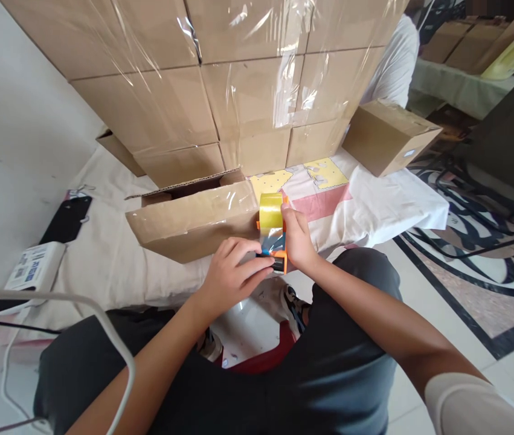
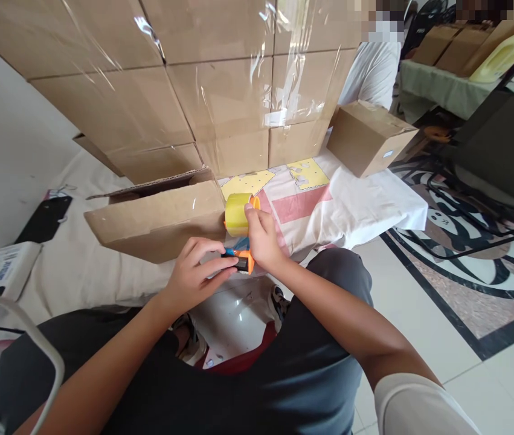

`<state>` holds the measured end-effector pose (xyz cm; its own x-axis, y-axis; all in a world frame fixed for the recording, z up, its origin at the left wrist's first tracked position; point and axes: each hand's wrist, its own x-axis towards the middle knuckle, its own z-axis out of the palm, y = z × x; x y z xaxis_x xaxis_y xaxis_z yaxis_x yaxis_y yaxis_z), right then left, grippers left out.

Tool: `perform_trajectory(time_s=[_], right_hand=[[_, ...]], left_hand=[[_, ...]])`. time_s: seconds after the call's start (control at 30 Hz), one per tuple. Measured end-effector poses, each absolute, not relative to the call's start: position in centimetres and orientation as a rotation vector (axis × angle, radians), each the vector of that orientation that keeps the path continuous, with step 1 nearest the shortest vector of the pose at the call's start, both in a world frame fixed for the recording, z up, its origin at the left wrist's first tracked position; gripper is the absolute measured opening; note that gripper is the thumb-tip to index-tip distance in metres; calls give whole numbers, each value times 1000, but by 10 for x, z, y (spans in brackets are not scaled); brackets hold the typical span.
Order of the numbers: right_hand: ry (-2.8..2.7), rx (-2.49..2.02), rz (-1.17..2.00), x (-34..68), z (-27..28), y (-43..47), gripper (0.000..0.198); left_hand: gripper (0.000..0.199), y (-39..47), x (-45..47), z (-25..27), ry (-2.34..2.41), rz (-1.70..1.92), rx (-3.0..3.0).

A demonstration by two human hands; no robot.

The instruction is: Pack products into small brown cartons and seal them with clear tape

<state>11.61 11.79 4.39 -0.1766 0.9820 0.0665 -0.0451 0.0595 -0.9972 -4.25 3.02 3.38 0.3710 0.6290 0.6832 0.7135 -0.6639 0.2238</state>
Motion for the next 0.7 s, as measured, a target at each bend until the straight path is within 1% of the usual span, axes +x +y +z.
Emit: perform_trajectory(time_s=[0.1, 0.27, 0.57, 0.7], right_hand=[[-1310, -1024, 1286, 115, 44, 116, 58], [-1329, -1055, 1245, 114, 47, 113, 58], [-1351, -1074, 1264, 114, 47, 112, 56], [-1398, -1064, 1219, 115, 45, 113, 57]], left_hand=[[6, 31, -41, 36, -1197, -1222, -2525], [4, 30, -39, 38, -1097, -1151, -2475], [14, 27, -34, 38, -1076, -926, -2298], [12, 21, -31, 44, -1072, -889, -2269]])
